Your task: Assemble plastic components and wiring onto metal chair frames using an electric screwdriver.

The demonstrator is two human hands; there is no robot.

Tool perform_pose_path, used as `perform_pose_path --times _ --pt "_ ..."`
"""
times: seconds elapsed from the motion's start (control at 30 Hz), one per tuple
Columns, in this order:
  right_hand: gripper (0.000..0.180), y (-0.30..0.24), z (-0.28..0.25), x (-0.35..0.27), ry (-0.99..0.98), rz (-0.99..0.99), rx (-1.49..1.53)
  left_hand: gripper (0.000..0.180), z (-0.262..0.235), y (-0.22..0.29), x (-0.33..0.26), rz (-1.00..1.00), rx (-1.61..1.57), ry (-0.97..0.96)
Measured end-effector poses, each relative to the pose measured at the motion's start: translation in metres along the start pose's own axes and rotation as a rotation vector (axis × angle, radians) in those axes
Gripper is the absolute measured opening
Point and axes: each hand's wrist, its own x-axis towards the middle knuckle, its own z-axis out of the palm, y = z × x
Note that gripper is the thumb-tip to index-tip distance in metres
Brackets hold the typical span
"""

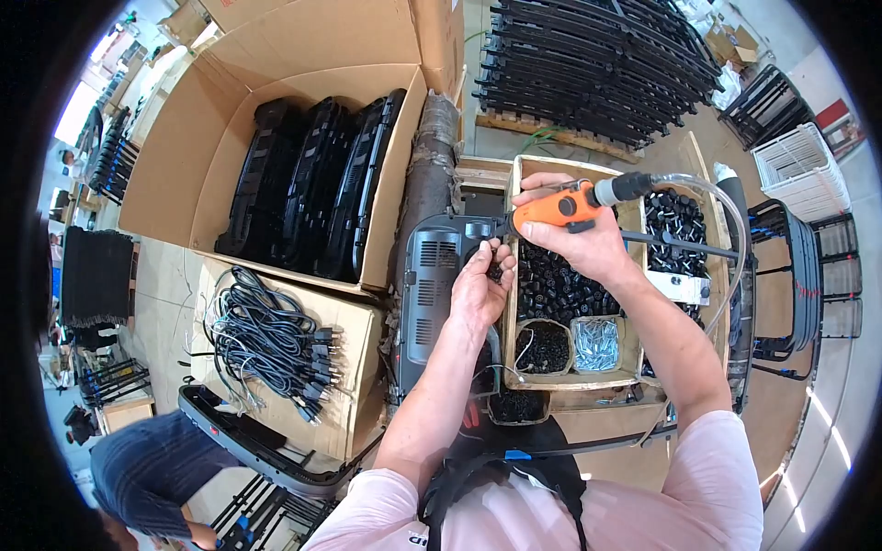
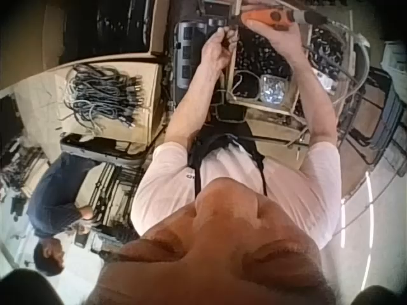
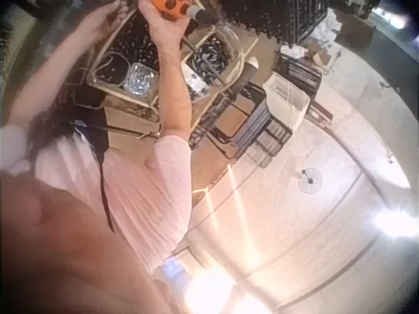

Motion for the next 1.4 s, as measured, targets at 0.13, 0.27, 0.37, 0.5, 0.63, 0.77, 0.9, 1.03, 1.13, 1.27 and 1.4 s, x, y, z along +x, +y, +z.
perform_pose_path --times 0.13,0.27,0.37,0.5,0.63,0.77,0.9,1.03,1.13,1.27,1.4 --pt "0.057 0.0 0.005 -0.005 0.015 -0.009 0.004 0.025 -0.015 0.009 0.002 0.009 0.005 -0.066" --pt "0.058 -0.001 0.004 -0.012 0.03 0.014 0.011 0.023 0.0 0.006 -0.003 0.017 -0.053 0.042" --pt "0.057 0.002 0.004 -0.014 0.022 0.004 0.001 0.022 -0.001 0.007 -0.003 0.039 -0.048 0.009" --pt "0.056 0.001 0.007 -0.012 0.017 0.014 0.006 0.021 -0.013 0.005 0.001 0.085 -0.007 -0.064" --pt "0.057 -0.002 0.005 -0.014 0.021 0.024 0.025 0.021 -0.018 0.008 -0.001 0.143 0.141 -0.147" --pt "0.056 -0.004 0.001 -0.015 0.047 0.099 0.086 0.021 -0.016 0.013 -0.001 0.21 0.332 -0.175" --pt "0.053 -0.003 -0.002 -0.016 0.07 0.102 0.15 0.021 -0.014 0.012 -0.003 0.233 0.341 -0.186" --pt "0.052 -0.003 -0.001 -0.016 0.067 0.11 0.152 0.022 -0.011 0.012 -0.005 0.234 0.332 -0.187" --pt "0.052 -0.003 -0.001 -0.017 0.069 0.111 0.135 0.022 -0.008 0.011 -0.007 0.262 0.368 -0.173" --pt "0.053 -0.006 0.0 -0.019 0.067 0.115 0.128 0.02 -0.008 0.011 -0.011 0.37 0.523 -0.136" --pt "0.053 -0.006 0.001 -0.021 0.074 0.123 0.11 0.02 -0.008 0.007 -0.01 0.362 0.52 -0.125"
